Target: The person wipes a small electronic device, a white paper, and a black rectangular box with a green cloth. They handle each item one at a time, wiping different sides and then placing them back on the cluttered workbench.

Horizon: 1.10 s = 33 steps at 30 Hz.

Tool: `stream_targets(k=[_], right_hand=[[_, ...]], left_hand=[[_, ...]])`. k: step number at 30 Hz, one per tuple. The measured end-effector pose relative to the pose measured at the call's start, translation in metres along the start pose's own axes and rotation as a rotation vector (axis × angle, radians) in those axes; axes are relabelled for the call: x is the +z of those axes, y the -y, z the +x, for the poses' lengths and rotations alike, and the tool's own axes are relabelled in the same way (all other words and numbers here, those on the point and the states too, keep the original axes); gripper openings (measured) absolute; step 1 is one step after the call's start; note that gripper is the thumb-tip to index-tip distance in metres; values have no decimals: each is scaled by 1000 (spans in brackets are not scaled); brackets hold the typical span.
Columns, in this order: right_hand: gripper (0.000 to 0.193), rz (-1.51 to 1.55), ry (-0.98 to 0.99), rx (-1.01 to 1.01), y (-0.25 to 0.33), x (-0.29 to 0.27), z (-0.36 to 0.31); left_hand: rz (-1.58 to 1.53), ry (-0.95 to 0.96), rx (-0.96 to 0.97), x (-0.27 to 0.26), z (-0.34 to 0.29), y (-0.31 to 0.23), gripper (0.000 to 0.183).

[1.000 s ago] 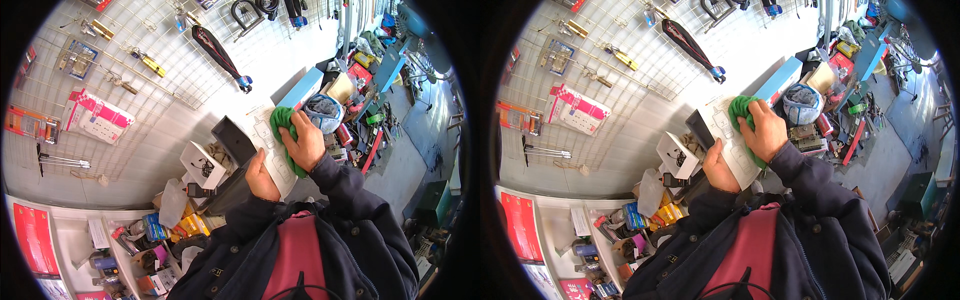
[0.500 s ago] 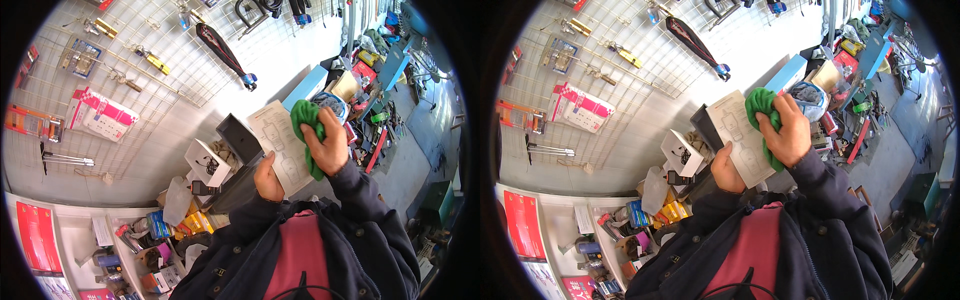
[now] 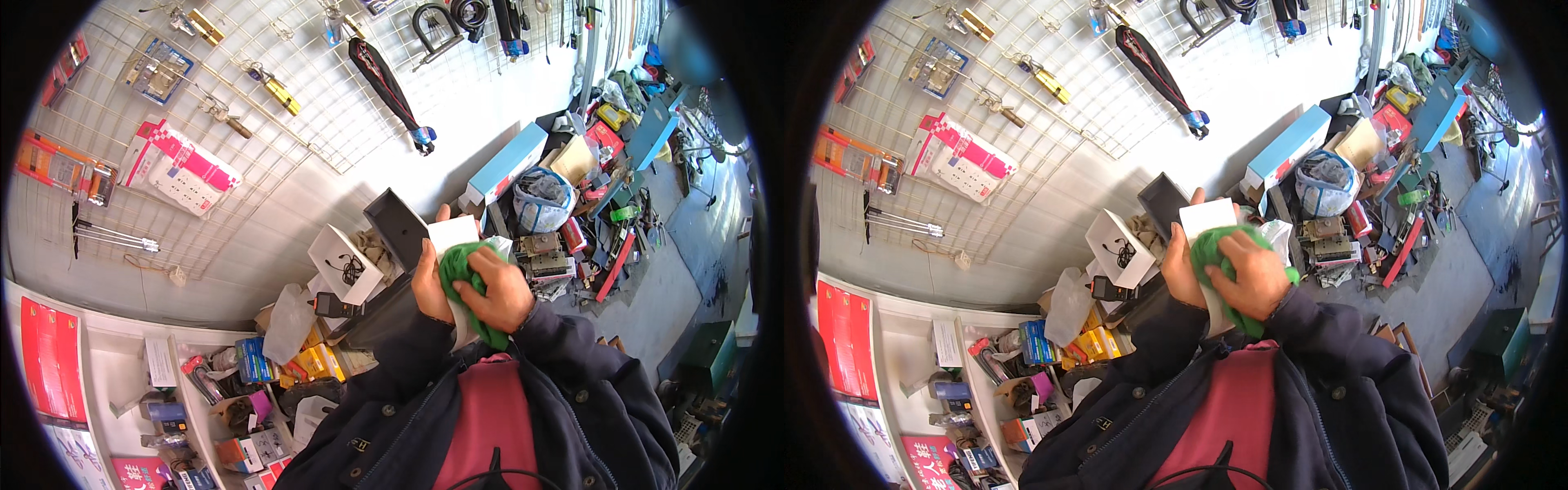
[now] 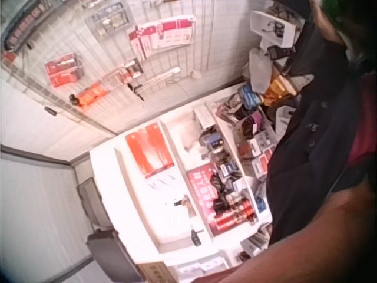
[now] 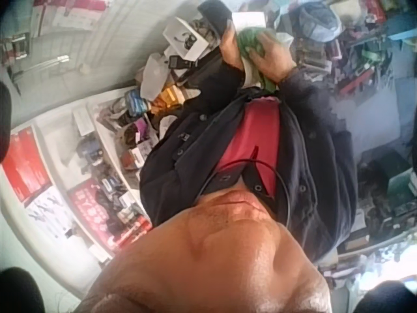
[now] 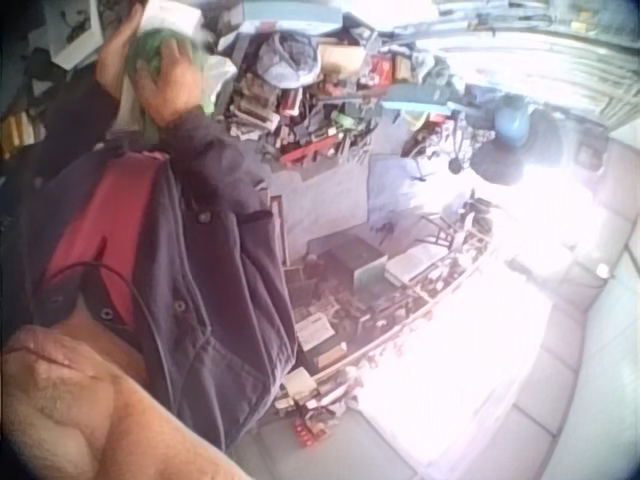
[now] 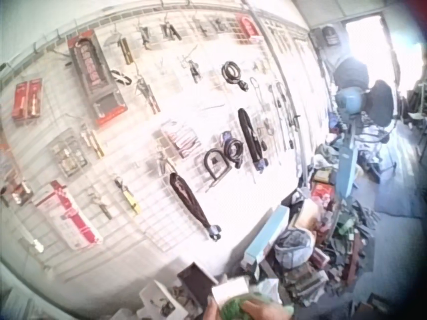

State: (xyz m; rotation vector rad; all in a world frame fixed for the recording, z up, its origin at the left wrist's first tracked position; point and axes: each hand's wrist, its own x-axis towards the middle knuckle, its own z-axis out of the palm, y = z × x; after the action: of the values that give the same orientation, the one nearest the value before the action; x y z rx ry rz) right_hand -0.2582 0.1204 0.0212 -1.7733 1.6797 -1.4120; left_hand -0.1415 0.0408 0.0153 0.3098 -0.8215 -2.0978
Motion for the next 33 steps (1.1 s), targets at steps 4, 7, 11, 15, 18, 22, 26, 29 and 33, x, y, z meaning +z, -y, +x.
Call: stream_targets(k=[4,7,11,15,18,22,26,29,33], right_hand=[[26,-4,-108,114,3,7,9],[27,-100,-255,109,-7,0,31],[27,-71,-135,102,-12,2,29],[26,7,-12,78,-9,13,12],[25,-26,-51,85,-12,14,12],[25,-115,-183,37,-23,10,24],[24,-229,-196,250,-38,0,36],[26,-178,-225,218,-39,-9,33],[25,2,-167,116,-26,-8,27]], left_hand=[[53,-116,-145,-19,-4,6,55],[-97,-145,-101,-17,-8,26,45],[-68,-84,-95,-14,-2,16,49],[60,-26,-83,-10,10,6,57],[19,-43,-54,-6,10,12,62],[-13,-18,-41,-4,7,17,62],[-126,14,-101,-3,4,18,64],[-102,-5,-108,-7,2,21,64],[-117,-106,-158,-21,1,20,56]])
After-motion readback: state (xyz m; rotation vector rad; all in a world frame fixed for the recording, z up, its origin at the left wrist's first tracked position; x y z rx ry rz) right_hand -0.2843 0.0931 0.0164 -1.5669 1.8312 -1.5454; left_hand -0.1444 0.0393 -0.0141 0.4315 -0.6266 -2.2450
